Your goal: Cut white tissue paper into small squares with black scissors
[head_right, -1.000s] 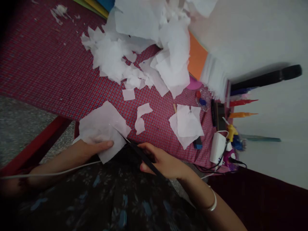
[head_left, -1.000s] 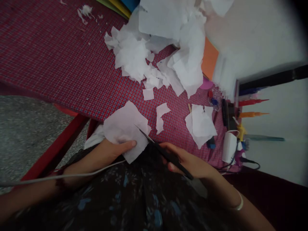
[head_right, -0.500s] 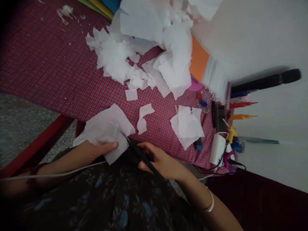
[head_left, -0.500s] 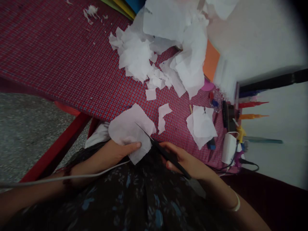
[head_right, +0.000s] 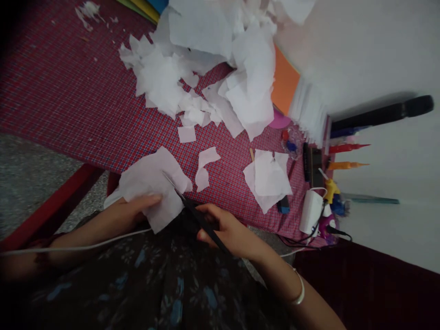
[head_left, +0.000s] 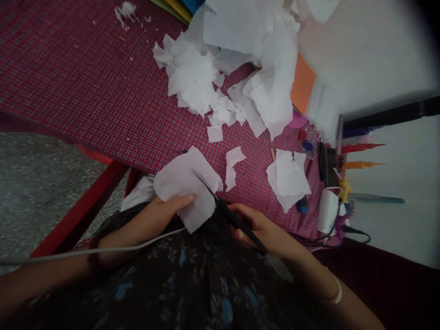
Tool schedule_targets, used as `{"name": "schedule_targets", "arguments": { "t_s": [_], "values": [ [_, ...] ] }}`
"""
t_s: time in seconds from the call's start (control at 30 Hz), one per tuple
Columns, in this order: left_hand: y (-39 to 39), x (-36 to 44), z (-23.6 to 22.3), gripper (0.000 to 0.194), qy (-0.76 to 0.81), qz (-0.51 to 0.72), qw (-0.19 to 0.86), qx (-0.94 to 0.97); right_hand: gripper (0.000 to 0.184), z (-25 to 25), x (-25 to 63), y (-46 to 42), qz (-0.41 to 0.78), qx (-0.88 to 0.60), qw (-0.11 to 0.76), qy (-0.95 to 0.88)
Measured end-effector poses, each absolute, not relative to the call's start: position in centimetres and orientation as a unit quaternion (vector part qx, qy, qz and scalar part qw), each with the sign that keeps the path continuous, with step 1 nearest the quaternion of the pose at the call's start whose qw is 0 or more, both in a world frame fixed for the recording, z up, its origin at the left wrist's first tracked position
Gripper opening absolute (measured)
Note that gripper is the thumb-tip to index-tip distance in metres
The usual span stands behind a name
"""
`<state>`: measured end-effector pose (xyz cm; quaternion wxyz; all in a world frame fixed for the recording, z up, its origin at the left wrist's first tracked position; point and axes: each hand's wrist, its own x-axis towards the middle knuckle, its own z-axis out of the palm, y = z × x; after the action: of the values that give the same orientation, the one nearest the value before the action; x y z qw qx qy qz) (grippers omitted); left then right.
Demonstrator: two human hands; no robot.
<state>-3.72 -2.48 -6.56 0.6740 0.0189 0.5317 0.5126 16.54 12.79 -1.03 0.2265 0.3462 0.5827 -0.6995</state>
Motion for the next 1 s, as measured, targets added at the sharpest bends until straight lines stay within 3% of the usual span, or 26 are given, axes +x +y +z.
{"name": "schedule_targets", "arguments": {
  "t_s": [0.13,0.4,1.0],
  "values": [
    [-2.5,-3.5,-6.8,0.044,0.520,0.520,0.677,0.016,0.073,-0.9,16.2,13.1,-0.714,0.266,0.225,0.607],
    [-2.8,-3.4,-7.1,0.051,0.529,0.500,0.682,0.077,0.063,-1.3,15.7,13.2,-0.743,0.255,0.192,0.588],
    [-3.2,-3.2,-7.2,0.027,0.520,0.485,0.701,0.054,0.069,-2.0,15.5,12.0,-0.723,0.335,0.180,0.576]
  ]
}}
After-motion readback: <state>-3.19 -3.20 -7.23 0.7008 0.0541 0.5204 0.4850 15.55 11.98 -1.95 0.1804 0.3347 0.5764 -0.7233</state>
